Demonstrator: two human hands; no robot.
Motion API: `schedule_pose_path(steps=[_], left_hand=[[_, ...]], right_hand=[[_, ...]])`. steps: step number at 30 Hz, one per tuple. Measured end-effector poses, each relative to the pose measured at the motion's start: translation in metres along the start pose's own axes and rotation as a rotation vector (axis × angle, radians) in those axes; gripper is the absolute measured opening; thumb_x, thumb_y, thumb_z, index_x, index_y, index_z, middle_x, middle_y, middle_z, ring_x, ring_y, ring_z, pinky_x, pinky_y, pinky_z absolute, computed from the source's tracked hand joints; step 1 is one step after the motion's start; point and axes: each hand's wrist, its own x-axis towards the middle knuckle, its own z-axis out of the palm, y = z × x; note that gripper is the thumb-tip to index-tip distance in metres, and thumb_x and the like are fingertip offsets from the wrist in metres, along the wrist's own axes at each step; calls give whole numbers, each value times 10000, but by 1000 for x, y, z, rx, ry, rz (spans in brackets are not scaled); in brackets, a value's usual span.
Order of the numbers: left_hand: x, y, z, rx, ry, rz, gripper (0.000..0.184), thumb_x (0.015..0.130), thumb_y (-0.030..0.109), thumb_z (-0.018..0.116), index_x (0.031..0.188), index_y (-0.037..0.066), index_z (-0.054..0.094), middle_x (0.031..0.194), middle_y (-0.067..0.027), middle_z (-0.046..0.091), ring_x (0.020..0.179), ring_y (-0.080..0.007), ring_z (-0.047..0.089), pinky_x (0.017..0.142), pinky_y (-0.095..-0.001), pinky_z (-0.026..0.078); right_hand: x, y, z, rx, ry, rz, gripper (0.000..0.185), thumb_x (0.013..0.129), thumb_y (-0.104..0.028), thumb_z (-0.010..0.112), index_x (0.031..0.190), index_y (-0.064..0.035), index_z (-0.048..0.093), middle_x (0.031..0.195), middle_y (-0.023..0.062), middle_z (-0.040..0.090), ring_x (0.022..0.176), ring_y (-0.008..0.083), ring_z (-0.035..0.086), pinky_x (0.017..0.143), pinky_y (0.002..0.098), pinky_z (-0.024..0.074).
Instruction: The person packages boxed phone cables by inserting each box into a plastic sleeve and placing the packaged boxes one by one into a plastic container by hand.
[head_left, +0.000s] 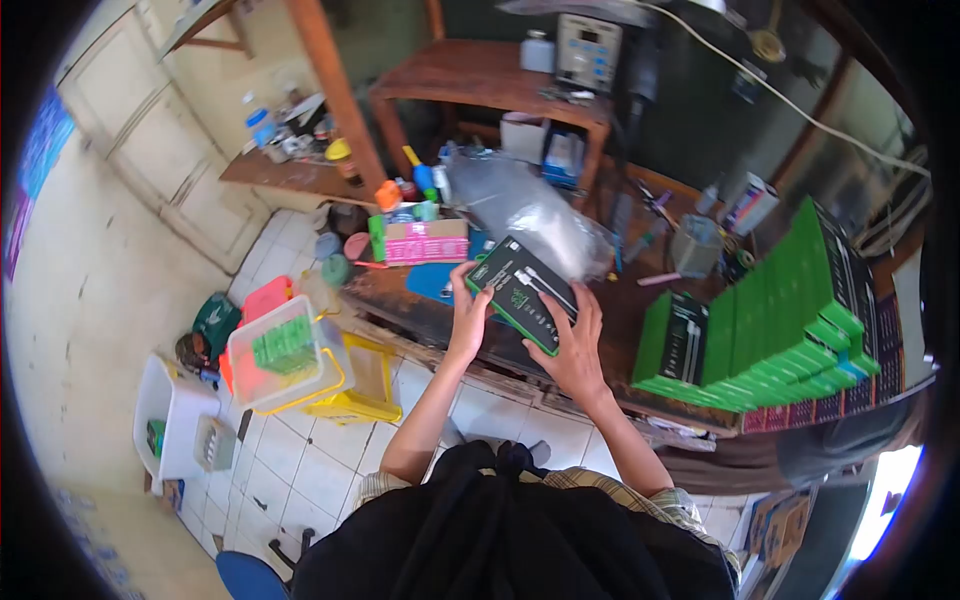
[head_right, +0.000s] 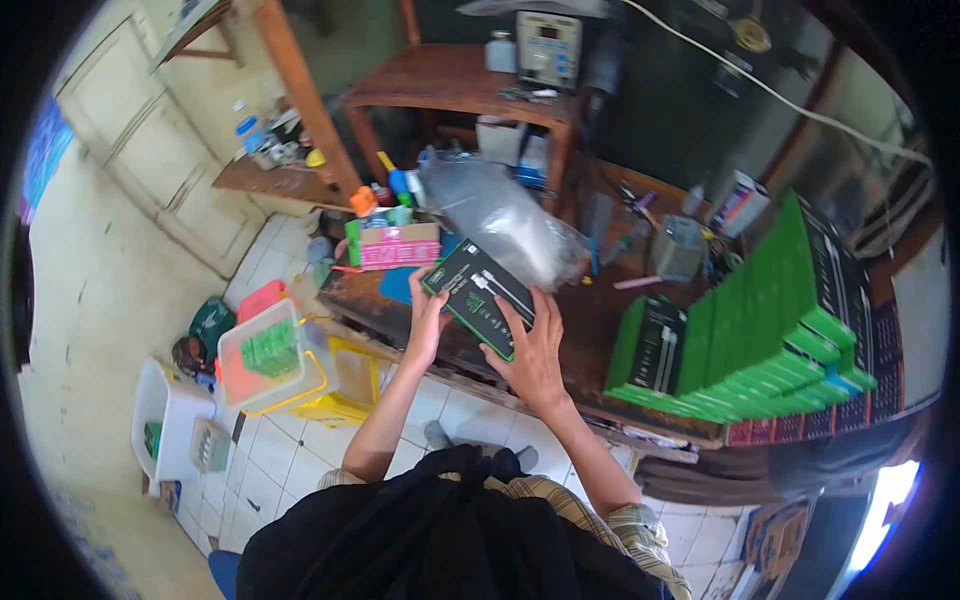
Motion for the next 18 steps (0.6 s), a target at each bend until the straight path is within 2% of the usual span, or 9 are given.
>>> schedule_pose_path(steps=[3, 5, 7, 8, 9, 11, 12, 15, 18], left_hand=[[-1, 10, -65, 66, 167, 66, 402, 846, 82, 510, 1192, 81, 305, 1107, -69, 427, 976, -132, 493, 715, -262, 488], [9, 3, -114, 116, 204, 176, 384, 849, 90, 520, 1179, 50, 328, 1090, -79, 446, 986, -142, 495, 787, -277, 456], [13, 9, -149, 361, 365, 172, 339, 847, 105, 533, 1142, 30, 382, 1065, -108, 471, 1014, -180, 471, 865, -305, 391], [18, 9, -166, 673, 490, 233, 307, 835, 137, 555, 1095, 21, 439, 1048, -145, 492, 1021, -255, 444, 898, -353, 342], [24, 8, -182, 667, 505, 234, 307, 835, 137, 555, 1095, 21, 439, 1048, -145, 492, 1021, -255, 444, 898, -353, 342], [33, 9, -209, 1020, 496, 379, 320, 807, 155, 582, 1066, 7, 463, 1028, -166, 502, 1006, -321, 414, 894, -398, 322], [37, 10, -217, 992, 480, 309, 344, 789, 167, 599, 1057, -4, 467, 1011, -167, 510, 990, -340, 418, 886, -410, 327], [42, 12, -232, 1078, 444, 307, 357, 782, 182, 608, 1069, 9, 486, 1006, -147, 509, 995, -334, 425, 884, -401, 326], [43, 9, -235, 1118, 430, 290, 399, 773, 211, 618, 1097, 27, 474, 1024, -135, 502, 1021, -326, 403, 875, -442, 313]], right_hand=[[22, -27, 50, 90, -90, -114, 698, 625, -230, 749, 1251, -152, 449, 1320, 206, 266, 1186, 400, 283, 981, 499, 268], [37, -44, 89, 138, -138, -190, 702, 627, -236, 747, 1254, -146, 445, 1315, 207, 271, 1188, 402, 276, 985, 497, 261], [52, -59, 124, 137, -150, -232, 707, 595, -216, 761, 1232, -130, 466, 1301, 205, 291, 1175, 404, 293, 989, 490, 266], [62, -64, 141, 148, -166, -264, 712, 587, -203, 765, 1229, -127, 466, 1301, 202, 290, 1178, 404, 287, 988, 493, 267], [69, -67, 159, 159, -184, -291, 717, 579, -190, 769, 1226, -124, 467, 1302, 198, 288, 1181, 405, 281, 988, 495, 269], [82, -67, 190, 156, -216, -306, 735, 581, -173, 756, 1243, -136, 440, 1311, 201, 269, 1196, 405, 264, 997, 495, 247], [88, -68, 200, 154, -243, -291, 740, 574, -160, 757, 1241, -136, 439, 1307, 196, 273, 1196, 404, 264, 995, 491, 253], [99, -68, 219, 147, -298, -251, 747, 558, -136, 762, 1231, -132, 440, 1299, 182, 284, 1201, 396, 264, 995, 483, 265], [102, -66, 228, 102, -355, -176, 743, 566, -149, 766, 1233, -147, 437, 1312, 166, 286, 1225, 379, 252, 1018, 476, 253]])
